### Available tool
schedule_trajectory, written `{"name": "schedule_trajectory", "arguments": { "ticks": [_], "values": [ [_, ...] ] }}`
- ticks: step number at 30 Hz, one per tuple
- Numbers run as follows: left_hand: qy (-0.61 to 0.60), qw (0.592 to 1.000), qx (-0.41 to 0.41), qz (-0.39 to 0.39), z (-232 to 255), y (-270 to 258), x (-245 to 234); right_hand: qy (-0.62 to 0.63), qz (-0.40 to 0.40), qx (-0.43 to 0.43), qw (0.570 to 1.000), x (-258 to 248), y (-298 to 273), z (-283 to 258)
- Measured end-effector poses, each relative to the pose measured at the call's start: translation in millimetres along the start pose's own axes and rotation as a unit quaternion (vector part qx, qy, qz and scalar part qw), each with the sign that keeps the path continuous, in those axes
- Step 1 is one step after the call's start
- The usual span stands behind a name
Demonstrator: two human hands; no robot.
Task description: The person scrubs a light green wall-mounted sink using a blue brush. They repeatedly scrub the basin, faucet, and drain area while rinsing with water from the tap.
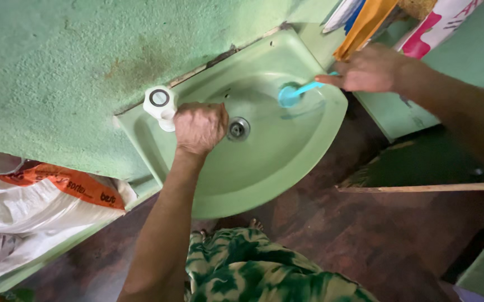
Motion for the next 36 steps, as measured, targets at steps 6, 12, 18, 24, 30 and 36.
{"name": "schedule_trajectory", "arguments": {
  "ticks": [6,12,18,24,30,36],
  "values": [
    [-0.012,1.0,-0.007,0.002,1.6,1.0,1.3,0.073,-0.058,0.006,0.996,10.6,42.3,-41.2],
    [-0.004,1.0,0.008,-0.013,3.3,0.0,0.7,0.042,-0.093,-0.011,0.995,21.6,58.7,-57.3],
    [-0.014,1.0,-0.006,-0.009,-1.0,0.8,-0.4,0.016,-0.139,0.007,0.99,25.8,0.1,1.0],
    [-0.016,1.0,0.003,0.002,0.3,4.4,-1.2,0.037,-0.111,-0.013,0.993,10.1,56.5,-35.1],
    [-0.024,1.0,0.005,0.005,1.8,0.7,-1.5,0.054,-0.013,-0.026,0.998,3.2,65.3,-44.6],
    [-0.017,1.0,0.001,-0.002,-0.8,1.1,-0.9,0.032,-0.168,-0.014,0.985,35.8,5.5,-12.7]
  ]
}}
Point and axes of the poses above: each hand's wrist, its own y-axis towards the middle knuckle, its own x-axis out of the palm, z = x × y, the point moved 9 cm from there along y, towards the middle knuckle, and after that the axes turned 15 degrees about x, right-handed, at the moved point
